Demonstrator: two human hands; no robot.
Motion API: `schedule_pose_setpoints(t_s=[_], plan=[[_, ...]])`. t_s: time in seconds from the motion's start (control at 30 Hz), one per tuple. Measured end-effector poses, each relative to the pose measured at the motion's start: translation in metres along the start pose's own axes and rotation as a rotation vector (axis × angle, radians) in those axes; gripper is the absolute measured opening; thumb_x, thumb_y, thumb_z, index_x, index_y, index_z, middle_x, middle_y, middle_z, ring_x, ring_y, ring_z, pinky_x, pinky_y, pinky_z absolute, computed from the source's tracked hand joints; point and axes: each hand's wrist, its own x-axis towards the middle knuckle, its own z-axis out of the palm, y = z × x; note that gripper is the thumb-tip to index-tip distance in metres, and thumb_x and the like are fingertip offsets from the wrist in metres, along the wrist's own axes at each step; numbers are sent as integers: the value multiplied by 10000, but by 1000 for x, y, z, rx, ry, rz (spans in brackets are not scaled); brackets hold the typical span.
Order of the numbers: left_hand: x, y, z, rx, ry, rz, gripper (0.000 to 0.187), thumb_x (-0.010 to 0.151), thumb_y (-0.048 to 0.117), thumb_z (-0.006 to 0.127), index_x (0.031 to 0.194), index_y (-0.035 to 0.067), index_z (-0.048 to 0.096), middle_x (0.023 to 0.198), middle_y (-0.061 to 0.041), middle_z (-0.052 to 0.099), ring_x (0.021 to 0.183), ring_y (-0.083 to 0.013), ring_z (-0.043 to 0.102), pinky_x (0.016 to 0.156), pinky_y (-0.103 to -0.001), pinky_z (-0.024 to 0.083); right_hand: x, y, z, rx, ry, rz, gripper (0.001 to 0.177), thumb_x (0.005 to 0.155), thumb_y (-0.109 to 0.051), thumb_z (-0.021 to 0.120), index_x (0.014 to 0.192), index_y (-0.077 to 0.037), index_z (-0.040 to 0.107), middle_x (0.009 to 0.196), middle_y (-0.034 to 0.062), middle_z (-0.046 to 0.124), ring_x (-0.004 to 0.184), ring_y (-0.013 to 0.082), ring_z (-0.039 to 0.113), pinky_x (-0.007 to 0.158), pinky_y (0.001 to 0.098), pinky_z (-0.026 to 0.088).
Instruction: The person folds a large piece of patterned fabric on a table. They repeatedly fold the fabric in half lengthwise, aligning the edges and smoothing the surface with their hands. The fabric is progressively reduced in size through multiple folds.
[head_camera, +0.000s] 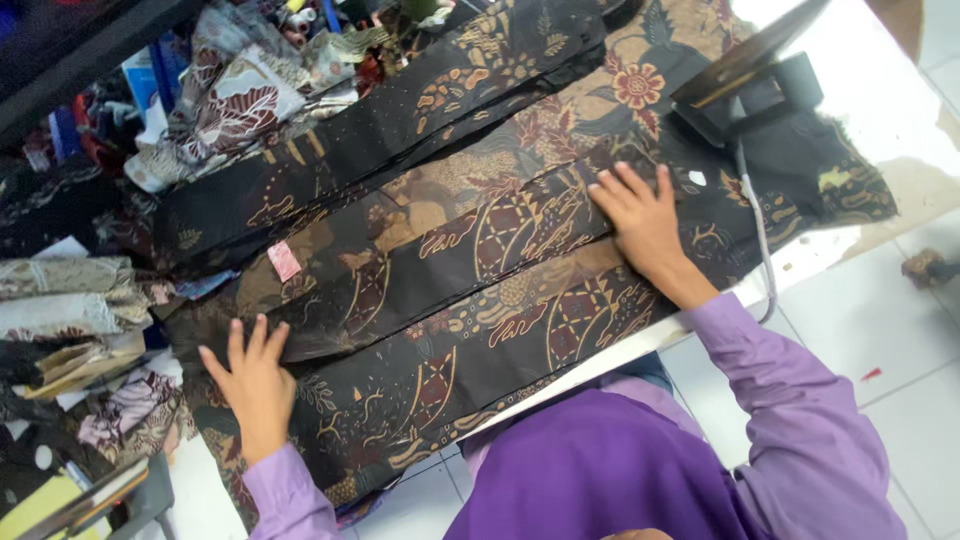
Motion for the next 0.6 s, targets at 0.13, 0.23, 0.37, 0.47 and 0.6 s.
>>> schedule_pose_setpoints(t_s=[0.13, 0.23, 0.37, 0.47, 0.6], plan=[[28, 39, -35, -661, 6, 168, 606, 692, 210, 772, 1279, 100, 675, 1427, -197, 563, 1319, -388, 448, 1097, -552, 270, -27, 15, -13, 271, 154, 279, 517, 797, 151, 524, 1261, -49, 629, 1396, 134, 655, 1382, 346, 549, 1180, 546, 365], [69, 106, -55, -906, 45, 295, 387, 880, 182, 732, 1254, 89, 691, 1363, -144, 639, 1278, -357, 558, 1093, -447, 434, -34, 18, -16, 440, 295, 385, 512, 787, 166, 468, 1241, -15, 621, 1322, 159, 659, 1279, 367, 582, 1115, 477, 425], [124, 225, -68, -968, 128, 472, 189, 892, 183, 750, 1057, 93, 737, 1152, -73, 707, 1086, -286, 662, 895, -379, 551, -37, 13, -15, 464, 338, 472, 398, 878, 153, 512, 1213, -7, 656, 1190, 157, 661, 1124, 352, 610, 999, 419, 469], [153, 311, -71, -1034, 255, 657, 229, 893, 155, 743, 1105, 82, 696, 1095, -82, 672, 1043, -289, 643, 871, -397, 559, -37, 15, -15, 516, 372, 490, 313, 932, 137, 540, 1189, -4, 652, 1164, 151, 658, 1102, 327, 619, 979, 397, 490], [163, 384, -64, -891, 229, 698, 196, 855, 154, 732, 1013, 64, 658, 1000, -80, 620, 980, -287, 618, 789, -392, 558, -37, 17, -15, 543, 380, 499, 291, 941, 124, 551, 1182, -9, 644, 1146, 128, 684, 1098, 308, 627, 977, 395, 489]])
